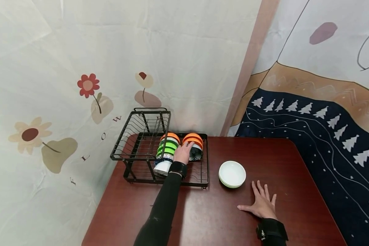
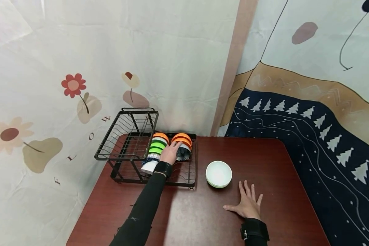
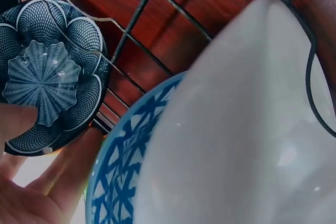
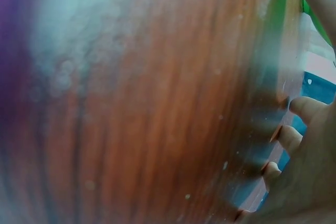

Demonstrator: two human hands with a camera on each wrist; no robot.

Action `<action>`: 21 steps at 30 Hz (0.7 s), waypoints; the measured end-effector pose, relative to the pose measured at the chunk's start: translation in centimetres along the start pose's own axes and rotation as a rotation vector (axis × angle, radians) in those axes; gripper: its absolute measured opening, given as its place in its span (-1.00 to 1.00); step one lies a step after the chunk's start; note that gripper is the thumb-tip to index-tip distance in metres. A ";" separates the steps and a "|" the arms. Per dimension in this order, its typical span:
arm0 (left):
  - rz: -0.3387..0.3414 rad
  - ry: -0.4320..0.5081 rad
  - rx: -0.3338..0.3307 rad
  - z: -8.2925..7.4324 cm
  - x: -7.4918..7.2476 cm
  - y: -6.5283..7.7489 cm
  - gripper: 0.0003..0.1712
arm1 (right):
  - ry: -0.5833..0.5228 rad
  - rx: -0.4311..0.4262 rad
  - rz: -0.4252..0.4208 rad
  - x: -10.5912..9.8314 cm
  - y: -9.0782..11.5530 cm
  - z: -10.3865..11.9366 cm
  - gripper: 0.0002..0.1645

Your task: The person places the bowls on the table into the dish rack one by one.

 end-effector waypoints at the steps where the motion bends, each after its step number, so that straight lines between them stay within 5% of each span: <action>1: 0.007 -0.002 -0.013 0.0 0.0 0.0 -0.40 | 0.001 0.000 0.001 0.0 0.0 0.0 0.85; 12: 0.082 0.003 -0.092 0.3 -1.0 0.8 -0.29 | 0.004 0.003 0.017 0.2 0.1 -0.2 0.86; 21: -0.028 0.171 -0.001 0.8 -4.3 2.7 -0.25 | -0.018 -0.008 0.010 0.1 0.0 0.0 0.86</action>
Point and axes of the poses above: each hand's wrist, its own y-axis away from the middle knuckle, its own x-axis out of the palm, z = x × y, the point moved 10 cm from there along -y, towards the middle knuckle, and after that the axes turned 12 degrees about -z, right-handed, at the moved point
